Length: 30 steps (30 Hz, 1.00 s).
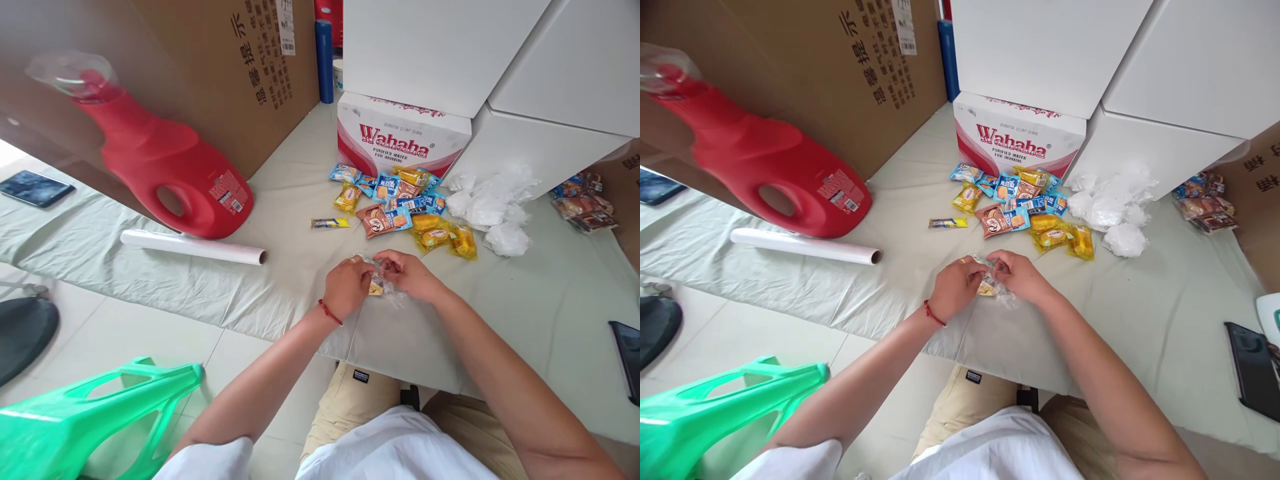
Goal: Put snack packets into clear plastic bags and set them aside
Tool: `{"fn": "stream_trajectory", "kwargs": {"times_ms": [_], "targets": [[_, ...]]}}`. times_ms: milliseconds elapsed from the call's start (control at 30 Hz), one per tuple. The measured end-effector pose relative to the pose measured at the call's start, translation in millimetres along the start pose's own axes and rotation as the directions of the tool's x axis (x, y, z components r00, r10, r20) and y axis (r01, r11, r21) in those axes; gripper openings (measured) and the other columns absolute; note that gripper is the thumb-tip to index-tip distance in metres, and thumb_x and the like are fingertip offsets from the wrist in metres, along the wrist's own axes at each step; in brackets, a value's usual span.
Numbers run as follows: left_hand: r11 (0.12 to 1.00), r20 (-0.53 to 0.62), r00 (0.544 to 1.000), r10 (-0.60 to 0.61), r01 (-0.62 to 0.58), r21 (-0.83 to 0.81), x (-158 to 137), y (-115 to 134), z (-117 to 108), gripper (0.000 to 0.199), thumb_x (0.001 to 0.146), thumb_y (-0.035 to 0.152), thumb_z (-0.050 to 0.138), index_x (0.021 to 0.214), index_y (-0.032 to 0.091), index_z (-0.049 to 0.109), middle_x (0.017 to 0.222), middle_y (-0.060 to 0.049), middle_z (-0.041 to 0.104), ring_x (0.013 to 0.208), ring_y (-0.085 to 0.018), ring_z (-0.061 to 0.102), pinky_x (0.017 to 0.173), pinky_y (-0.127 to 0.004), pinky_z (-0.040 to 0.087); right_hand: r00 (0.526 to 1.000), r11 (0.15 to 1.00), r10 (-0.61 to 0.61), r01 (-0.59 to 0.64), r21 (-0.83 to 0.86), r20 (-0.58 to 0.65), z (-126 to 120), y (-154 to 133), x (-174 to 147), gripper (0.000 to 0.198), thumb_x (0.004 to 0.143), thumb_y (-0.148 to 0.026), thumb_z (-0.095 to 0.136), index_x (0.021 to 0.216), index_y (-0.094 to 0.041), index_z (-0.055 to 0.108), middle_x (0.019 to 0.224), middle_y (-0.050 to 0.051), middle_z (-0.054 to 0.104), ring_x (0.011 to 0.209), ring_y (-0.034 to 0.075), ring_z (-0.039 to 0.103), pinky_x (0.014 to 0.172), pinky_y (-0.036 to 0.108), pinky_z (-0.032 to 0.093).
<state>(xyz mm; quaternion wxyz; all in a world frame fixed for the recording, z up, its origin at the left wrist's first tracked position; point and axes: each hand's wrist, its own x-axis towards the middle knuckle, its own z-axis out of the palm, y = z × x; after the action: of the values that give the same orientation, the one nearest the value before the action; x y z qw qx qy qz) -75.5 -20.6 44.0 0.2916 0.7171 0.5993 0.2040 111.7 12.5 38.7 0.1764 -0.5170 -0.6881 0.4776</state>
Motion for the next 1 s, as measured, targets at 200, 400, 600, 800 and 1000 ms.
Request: {"fn": "stream_trajectory", "kwargs": {"times_ms": [200,400,600,800,1000], "targets": [[0.988,-0.115,0.988,-0.106,0.092,-0.121,2,-6,13,0.024,0.086,0.022,0.063,0.106,0.027,0.076,0.083,-0.004,0.066,0.091,-0.025,0.061,0.085,-0.036,0.047,0.968,0.978,-0.001,-0.051,-0.204,-0.25,-30,5,-6,0.022,0.087,-0.025,0.057,0.102,-0.018,0.072,0.089,0.004,0.068,0.071,0.015,0.058,0.067,0.027,0.046],[0.938,-0.272,0.899,-0.343,0.313,-0.15,2,-14,16,0.078,0.066,0.039,0.085,0.134,0.016,0.054,0.126,-0.015,0.056,0.122,-0.034,0.051,0.107,-0.047,0.042,0.969,0.892,-0.108,-0.004,-0.452,-0.222,6,-15,-38,0.034,0.086,-0.052,0.071,0.1,-0.021,0.068,0.101,0.009,0.067,0.096,0.025,0.059,0.078,0.033,0.047],[0.915,-0.133,0.905,-0.403,0.401,-0.045,5,-14,5,0.059,0.07,0.053,0.081,0.114,0.018,0.066,0.129,-0.019,0.056,0.128,-0.042,0.046,0.108,-0.052,0.038,0.953,0.941,0.11,-0.191,-0.281,-0.282,8,9,-58,0.011,0.093,-0.028,0.057,0.095,-0.022,0.066,0.088,0.004,0.071,0.084,0.021,0.062,0.072,0.03,0.045],[0.926,-0.107,0.92,-0.377,0.375,-0.035,6,-9,4,0.044,0.069,0.049,0.082,0.097,0.021,0.063,0.118,-0.014,0.06,0.121,-0.039,0.05,0.101,-0.051,0.04,0.895,0.955,0.179,-0.257,-0.144,-0.408,-35,38,-63,0.023,0.091,-0.04,0.057,0.095,-0.021,0.069,0.091,0.006,0.071,0.081,0.021,0.062,0.072,0.032,0.047],[0.938,-0.112,0.947,-0.3,0.271,-0.217,-2,-6,14,0.042,0.073,0.036,0.079,0.098,0.022,0.049,0.096,-0.003,0.062,0.096,-0.025,0.059,0.086,-0.038,0.045,0.958,0.934,0.059,-0.153,-0.324,-0.282,-17,16,-44,0.063,0.081,-0.04,0.074,0.138,-0.017,0.059,0.107,0.01,0.071,0.116,0.032,0.053,0.092,0.039,0.046]]}}
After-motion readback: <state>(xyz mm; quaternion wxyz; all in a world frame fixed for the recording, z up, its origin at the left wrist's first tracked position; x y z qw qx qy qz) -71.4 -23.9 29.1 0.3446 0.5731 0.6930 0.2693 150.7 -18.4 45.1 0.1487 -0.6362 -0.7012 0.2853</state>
